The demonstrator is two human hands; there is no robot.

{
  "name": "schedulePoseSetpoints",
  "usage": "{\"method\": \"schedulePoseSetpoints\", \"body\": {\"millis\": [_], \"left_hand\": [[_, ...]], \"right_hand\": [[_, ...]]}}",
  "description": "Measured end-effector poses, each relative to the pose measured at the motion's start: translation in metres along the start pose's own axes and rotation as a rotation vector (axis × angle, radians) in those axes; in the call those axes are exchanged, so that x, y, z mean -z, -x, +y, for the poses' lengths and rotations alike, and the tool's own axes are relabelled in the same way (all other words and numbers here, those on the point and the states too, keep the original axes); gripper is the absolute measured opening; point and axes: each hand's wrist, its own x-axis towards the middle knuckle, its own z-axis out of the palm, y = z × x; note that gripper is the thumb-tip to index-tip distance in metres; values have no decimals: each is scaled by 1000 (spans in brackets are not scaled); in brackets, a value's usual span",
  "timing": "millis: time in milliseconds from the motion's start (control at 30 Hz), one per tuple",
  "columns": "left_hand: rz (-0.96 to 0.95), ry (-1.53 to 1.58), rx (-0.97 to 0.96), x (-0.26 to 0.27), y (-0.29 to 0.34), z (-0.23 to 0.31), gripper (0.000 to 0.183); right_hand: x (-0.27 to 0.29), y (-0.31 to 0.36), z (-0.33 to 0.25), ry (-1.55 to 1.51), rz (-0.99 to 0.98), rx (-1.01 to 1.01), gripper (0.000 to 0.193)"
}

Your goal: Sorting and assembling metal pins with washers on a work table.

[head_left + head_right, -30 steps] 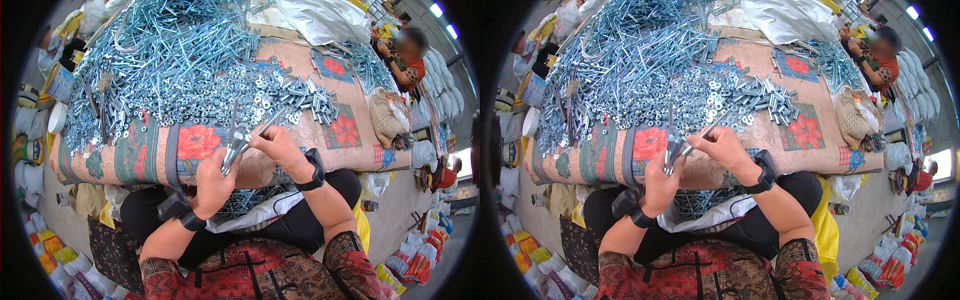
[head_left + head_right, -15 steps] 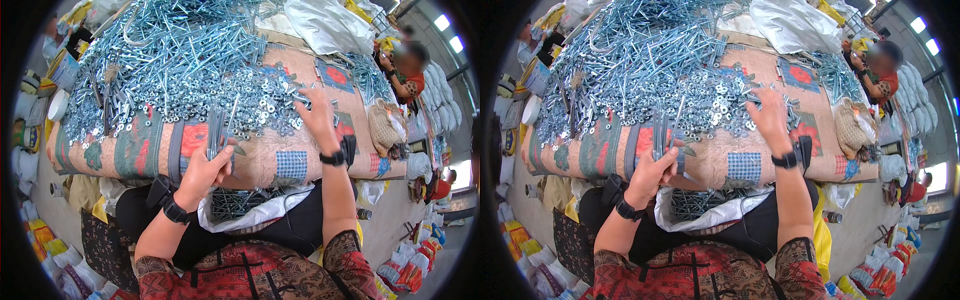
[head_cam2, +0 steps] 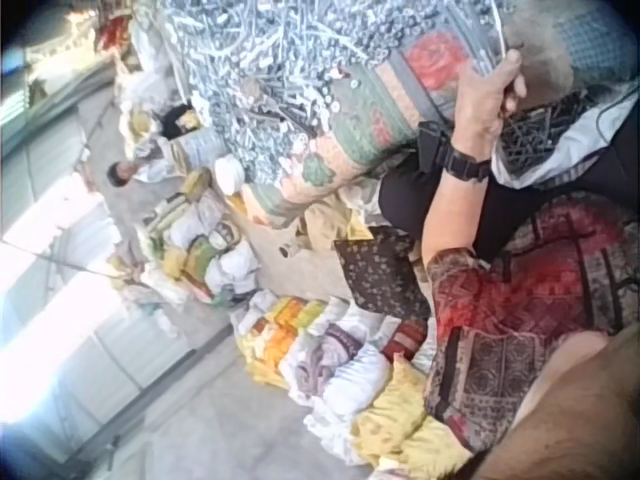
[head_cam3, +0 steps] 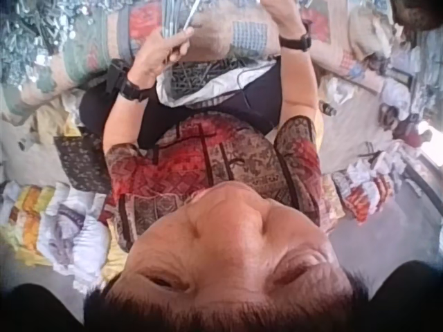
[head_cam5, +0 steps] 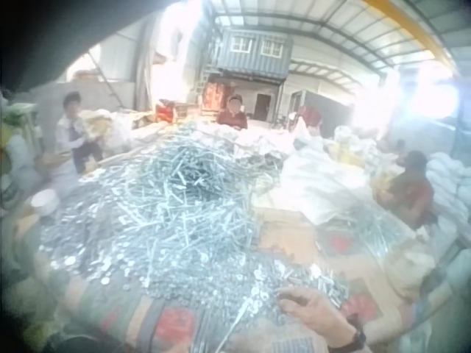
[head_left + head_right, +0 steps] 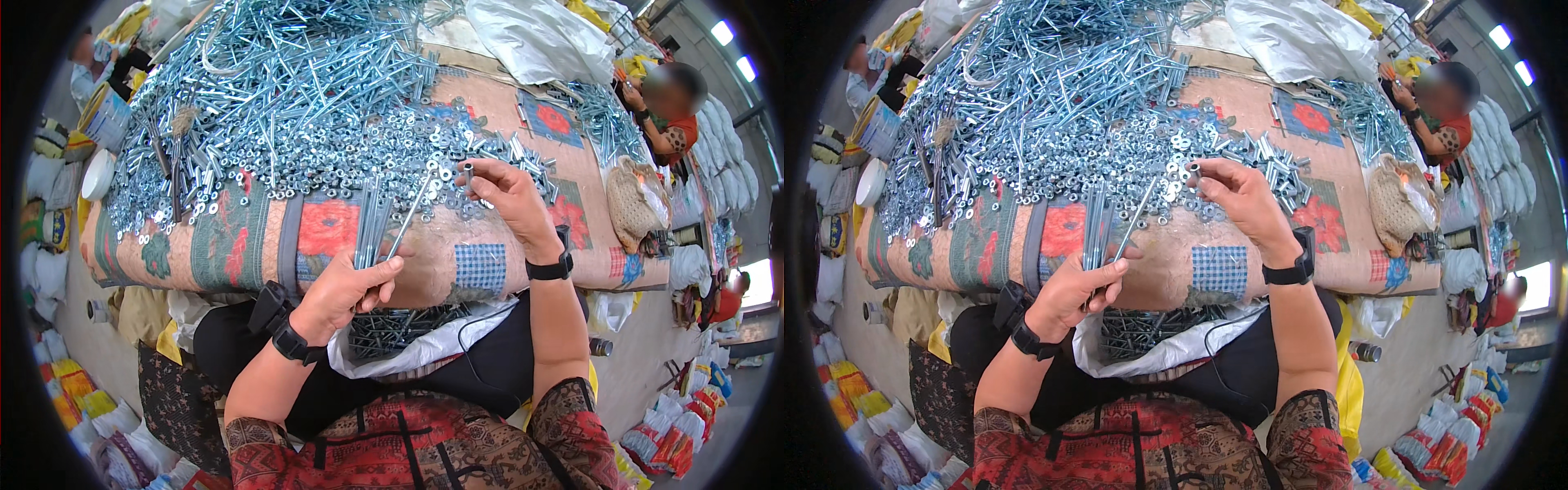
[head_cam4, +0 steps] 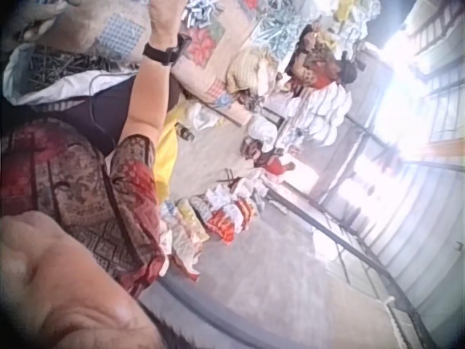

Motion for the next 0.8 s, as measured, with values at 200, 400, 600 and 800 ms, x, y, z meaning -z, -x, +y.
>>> {"method": "schedulePoseSetpoints", "body": {"millis": [200,400,600,800], "left_hand": [[-61,-40,49,-5,-2,0,30],[-105,-71,108,0,1,2,29],[-30,-176,87,-2,1,-3,24],[91,97,-59,-3,-7,-4,36]], "right_hand": [[-2,2,-2,485,6,401,25],[-4,9,-25,707,-109,532,26],[-11,22,-24,191,-295,67,26],[-75,30,21,-286,-184,-174,21]]}}
